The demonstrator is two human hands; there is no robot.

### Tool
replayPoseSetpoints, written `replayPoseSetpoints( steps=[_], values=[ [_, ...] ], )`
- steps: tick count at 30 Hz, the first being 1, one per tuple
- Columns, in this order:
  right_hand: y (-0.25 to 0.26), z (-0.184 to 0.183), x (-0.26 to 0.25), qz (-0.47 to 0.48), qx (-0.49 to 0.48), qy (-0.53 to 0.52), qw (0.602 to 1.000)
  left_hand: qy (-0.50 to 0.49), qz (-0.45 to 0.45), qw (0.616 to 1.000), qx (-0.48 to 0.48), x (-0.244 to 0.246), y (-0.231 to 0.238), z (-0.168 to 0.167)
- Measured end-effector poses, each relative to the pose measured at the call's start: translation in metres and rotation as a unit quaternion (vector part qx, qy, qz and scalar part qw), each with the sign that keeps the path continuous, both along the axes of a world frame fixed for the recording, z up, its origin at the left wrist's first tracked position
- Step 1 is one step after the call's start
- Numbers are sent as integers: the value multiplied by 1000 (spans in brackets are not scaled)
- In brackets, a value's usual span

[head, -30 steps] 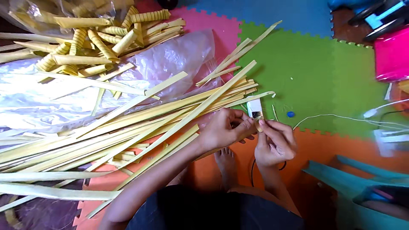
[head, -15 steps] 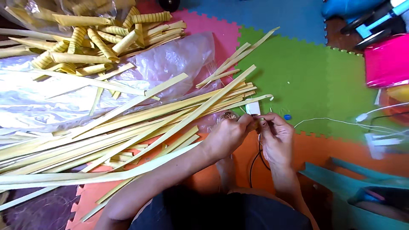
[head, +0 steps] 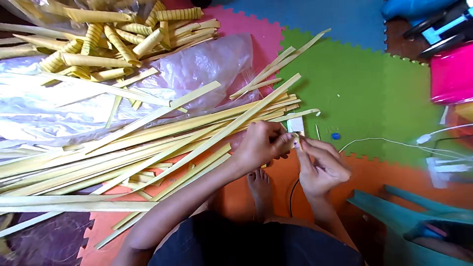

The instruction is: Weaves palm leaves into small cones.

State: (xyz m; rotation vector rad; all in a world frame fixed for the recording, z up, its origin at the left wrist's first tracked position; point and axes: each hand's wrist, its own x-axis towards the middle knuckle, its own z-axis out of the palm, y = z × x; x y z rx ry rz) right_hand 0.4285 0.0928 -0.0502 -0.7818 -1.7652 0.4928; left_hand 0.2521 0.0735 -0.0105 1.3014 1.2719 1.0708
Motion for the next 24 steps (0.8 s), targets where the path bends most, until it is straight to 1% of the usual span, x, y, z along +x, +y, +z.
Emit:
replayPoseSetpoints(
  steps=[2,4,7,9,10,11,13,14,15,17,19,22,24],
  values=[
    [0,2,-1,-1,60,-58,996,-3,-12,1000,-2,-8,-1,2],
    [3,4,-3,10,96,-96,991,-16,-27,999,-8,-14,-3,8],
    [9,11,-1,23,113,-138,984,-36,-47,998,-6,-17,-4,10],
    [13,18,3,52,58,-144,987,-21,-36,999,-3,-15,-4,7],
    [16,22,5,74,-2,-134,988,1,-25,1000,-3,-13,-5,7],
    [20,25,8,102,-84,-114,985,31,-12,999,1,-11,-6,7],
    [27,29,10,156,-257,-65,951,99,14,995,18,-6,-8,6],
    [28,30,8,170,-319,-43,931,124,20,992,27,-3,-9,6],
    [27,28,4,168,-347,-19,923,142,22,989,35,0,-10,6],
    [25,21,-4,142,-332,27,932,168,23,984,51,4,-10,9],
    [23,14,-10,116,-292,43,948,166,23,984,58,6,-11,8],
    [20,9,-16,81,-255,20,963,106,38,992,54,4,-10,-2],
    [23,10,-12,103,-280,12,954,44,33,998,17,-1,-8,-7]
  ],
)
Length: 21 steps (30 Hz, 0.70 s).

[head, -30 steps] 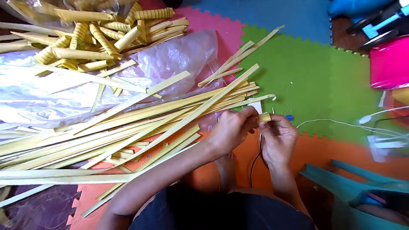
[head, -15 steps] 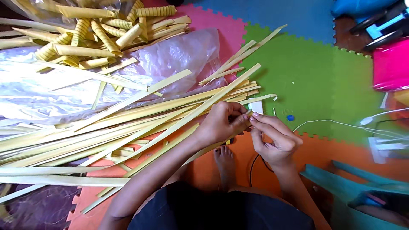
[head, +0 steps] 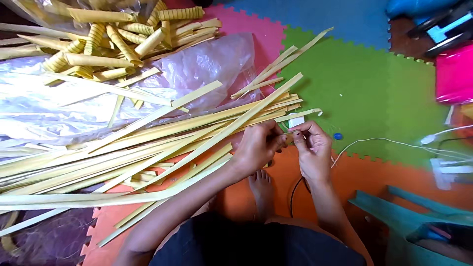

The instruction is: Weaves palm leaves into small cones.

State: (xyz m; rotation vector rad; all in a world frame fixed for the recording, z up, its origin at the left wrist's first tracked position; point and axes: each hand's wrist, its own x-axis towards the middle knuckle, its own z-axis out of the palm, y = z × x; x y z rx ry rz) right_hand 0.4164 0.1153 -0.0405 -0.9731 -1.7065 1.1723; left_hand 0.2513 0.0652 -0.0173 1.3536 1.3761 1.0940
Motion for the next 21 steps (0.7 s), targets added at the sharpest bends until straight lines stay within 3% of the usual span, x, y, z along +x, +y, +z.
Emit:
replayPoseSetpoints(
  steps=[4,8,13,16,18,21],
  values=[
    [9,4,18,175,-81,43,980,-155,-50,984,-70,-11,2,-4],
    [-1,-6,12,100,10,31,994,-182,-65,977,-91,-7,3,-4],
    [-7,-10,-1,29,36,73,996,-155,-86,984,-24,-11,1,-3],
    [-6,-5,-2,32,31,82,996,-89,-87,992,23,-13,-2,4],
    [-5,-7,-2,25,-11,105,994,30,-70,994,82,-10,-3,9],
    [-8,-4,-3,-9,-118,120,986,285,-44,931,226,0,-3,1]
  ],
)
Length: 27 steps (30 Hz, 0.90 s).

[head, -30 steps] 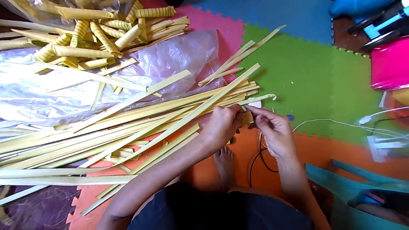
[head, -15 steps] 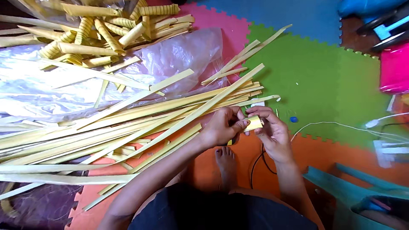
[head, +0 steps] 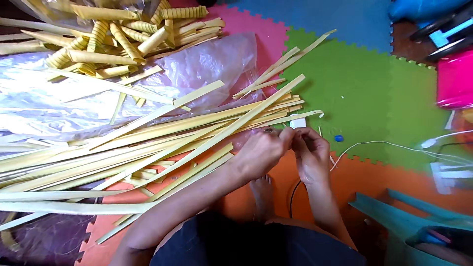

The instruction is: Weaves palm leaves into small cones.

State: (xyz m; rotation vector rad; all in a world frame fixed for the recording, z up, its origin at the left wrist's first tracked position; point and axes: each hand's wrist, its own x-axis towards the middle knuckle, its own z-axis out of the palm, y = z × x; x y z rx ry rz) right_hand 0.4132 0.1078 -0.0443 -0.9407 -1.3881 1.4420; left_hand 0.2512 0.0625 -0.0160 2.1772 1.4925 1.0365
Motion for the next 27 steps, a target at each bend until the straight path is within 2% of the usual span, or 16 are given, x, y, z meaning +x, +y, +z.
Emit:
replayPoseSetpoints(
  steps=[1,3,6,10,14,17,20,25,27],
  values=[
    [-1,2,0,-5,-8,-8,1000,57,8,998,34,3,0,-4],
    [-1,4,1,-2,22,-41,999,61,27,997,29,5,-1,-12],
    [1,7,3,-7,73,-82,994,-111,53,985,-123,-3,1,-4],
    [2,8,-1,17,68,-78,994,-284,12,922,-264,-18,4,-3],
    [6,8,-2,41,38,-49,997,-365,-50,870,-329,-29,6,-3],
    [5,11,-5,46,18,-31,998,-446,-25,807,-387,-26,8,0],
    [-1,13,-11,25,-11,-15,1000,-483,5,775,-407,-18,7,-1],
    [4,16,-8,62,-12,-26,998,-514,-138,730,-429,-37,5,-8],
    [8,18,-7,97,-38,-23,994,-529,-128,705,-455,-40,5,-9]
  ],
)
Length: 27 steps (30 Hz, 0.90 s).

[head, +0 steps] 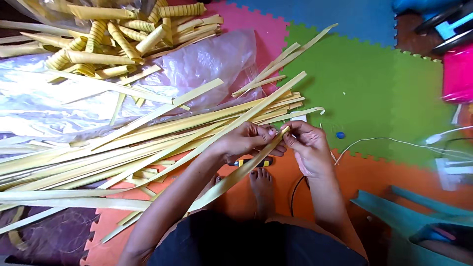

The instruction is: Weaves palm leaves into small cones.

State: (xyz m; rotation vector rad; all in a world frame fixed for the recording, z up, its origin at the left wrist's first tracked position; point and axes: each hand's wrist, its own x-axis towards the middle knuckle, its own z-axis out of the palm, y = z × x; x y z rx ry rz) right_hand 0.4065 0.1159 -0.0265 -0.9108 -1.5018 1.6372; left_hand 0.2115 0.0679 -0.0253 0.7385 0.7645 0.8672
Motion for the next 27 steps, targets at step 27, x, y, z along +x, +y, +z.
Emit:
replayPoseSetpoints(
  steps=[27],
  values=[
    [-27,-29,0,-217,412,-61,883,139,100,977,129,19,-9,11]
  ],
)
